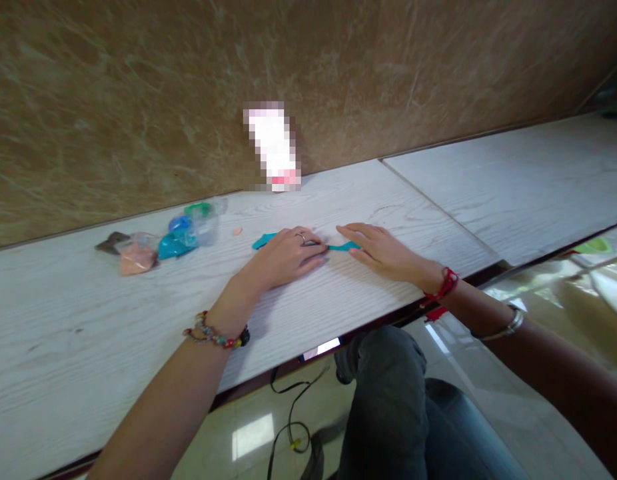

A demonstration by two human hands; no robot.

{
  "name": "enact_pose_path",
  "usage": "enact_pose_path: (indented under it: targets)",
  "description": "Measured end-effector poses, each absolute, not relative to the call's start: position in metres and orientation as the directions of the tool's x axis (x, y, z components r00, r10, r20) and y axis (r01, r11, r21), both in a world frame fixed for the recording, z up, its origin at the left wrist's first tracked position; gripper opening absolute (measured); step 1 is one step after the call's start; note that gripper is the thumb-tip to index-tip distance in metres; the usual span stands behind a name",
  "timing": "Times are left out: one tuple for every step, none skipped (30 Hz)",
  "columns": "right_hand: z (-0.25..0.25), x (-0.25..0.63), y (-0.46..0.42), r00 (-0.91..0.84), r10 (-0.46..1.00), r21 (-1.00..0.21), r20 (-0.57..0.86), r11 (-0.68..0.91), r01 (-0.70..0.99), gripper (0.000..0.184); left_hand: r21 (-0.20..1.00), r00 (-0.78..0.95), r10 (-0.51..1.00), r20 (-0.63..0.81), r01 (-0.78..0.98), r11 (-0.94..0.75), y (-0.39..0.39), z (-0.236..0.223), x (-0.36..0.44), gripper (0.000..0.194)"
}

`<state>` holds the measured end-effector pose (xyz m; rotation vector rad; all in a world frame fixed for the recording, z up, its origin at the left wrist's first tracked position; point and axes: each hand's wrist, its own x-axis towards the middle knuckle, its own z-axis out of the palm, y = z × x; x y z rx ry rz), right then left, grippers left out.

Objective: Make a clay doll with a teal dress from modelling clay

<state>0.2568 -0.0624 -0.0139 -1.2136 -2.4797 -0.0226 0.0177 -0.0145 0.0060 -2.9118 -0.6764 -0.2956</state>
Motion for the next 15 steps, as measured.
enact_pose_path:
  targets:
    - [-0.014, 0.257, -0.062, -0.57, 0.751, -0.137, 0.333, 0.636, 0.759, 0.041, -0.089, 0.879, 0.422, 0.221, 0.449, -0.889, -0.015, 0.006, 0.018, 0.037]
    - [-0.013, 0.257, -0.062, -0.585, 0.746, -0.122, 0.32, 0.644, 0.755, 0.04, -0.088, 0.878, 0.424, 0.222, 0.451, -0.888, -0.015, 0.006, 0.018, 0.036]
    - [-0.013, 0.257, -0.062, -0.594, 0.744, -0.111, 0.306, 0.648, 0.754, 0.039, -0.085, 0.876, 0.426, 0.224, 0.453, -0.887, -0.015, 0.006, 0.018, 0.036]
    - [-0.012, 0.257, -0.062, -0.593, 0.747, -0.114, 0.3, 0.645, 0.756, 0.04, -0.079, 0.875, 0.429, 0.226, 0.455, -0.887, -0.015, 0.007, 0.018, 0.035]
    - [-0.012, 0.258, -0.063, -0.577, 0.757, -0.133, 0.307, 0.635, 0.761, 0.041, -0.071, 0.875, 0.429, 0.225, 0.454, -0.888, -0.015, 0.007, 0.018, 0.035]
    - [-0.011, 0.259, -0.063, -0.55, 0.769, -0.161, 0.326, 0.618, 0.769, 0.042, -0.066, 0.875, 0.429, 0.224, 0.452, -0.889, -0.016, 0.007, 0.018, 0.035]
    - [-0.011, 0.261, -0.064, -0.521, 0.781, -0.186, 0.344, 0.601, 0.777, 0.043, -0.064, 0.877, 0.427, 0.221, 0.45, -0.891, -0.016, 0.007, 0.018, 0.036]
    - [-0.011, 0.262, -0.065, -0.502, 0.789, -0.199, 0.355, 0.588, 0.784, 0.044, -0.067, 0.878, 0.425, 0.218, 0.448, -0.892, -0.016, 0.007, 0.018, 0.036]
    - [-0.011, 0.264, -0.065, -0.497, 0.793, -0.195, 0.353, 0.582, 0.79, 0.044, -0.073, 0.88, 0.423, 0.215, 0.446, -0.892, -0.016, 0.007, 0.018, 0.037]
    - [-0.011, 0.266, -0.067, -0.506, 0.793, -0.175, 0.34, 0.581, 0.795, 0.043, -0.081, 0.882, 0.422, 0.212, 0.446, -0.891, -0.015, 0.006, 0.018, 0.037]
    - [-0.011, 0.267, -0.068, -0.522, 0.791, -0.147, 0.319, 0.585, 0.798, 0.042, -0.088, 0.883, 0.421, 0.21, 0.446, -0.891, -0.015, 0.006, 0.018, 0.037]
    - [-0.011, 0.269, -0.068, -0.537, 0.789, -0.124, 0.299, 0.59, 0.798, 0.042, -0.091, 0.883, 0.421, 0.206, 0.446, -0.89, -0.015, 0.006, 0.018, 0.037]
    - [-0.011, 0.27, -0.069, -0.541, 0.789, -0.118, 0.291, 0.591, 0.798, 0.042, -0.092, 0.883, 0.423, 0.202, 0.447, -0.89, -0.015, 0.006, 0.018, 0.037]
    - [-0.011, 0.271, -0.07, -0.529, 0.794, -0.13, 0.301, 0.583, 0.802, 0.043, -0.09, 0.883, 0.424, 0.199, 0.448, -0.89, -0.015, 0.005, 0.018, 0.037]
    - [-0.011, 0.272, -0.07, -0.508, 0.8, -0.151, 0.318, 0.572, 0.806, 0.044, -0.087, 0.883, 0.427, 0.197, 0.45, -0.889, -0.014, 0.005, 0.018, 0.038]
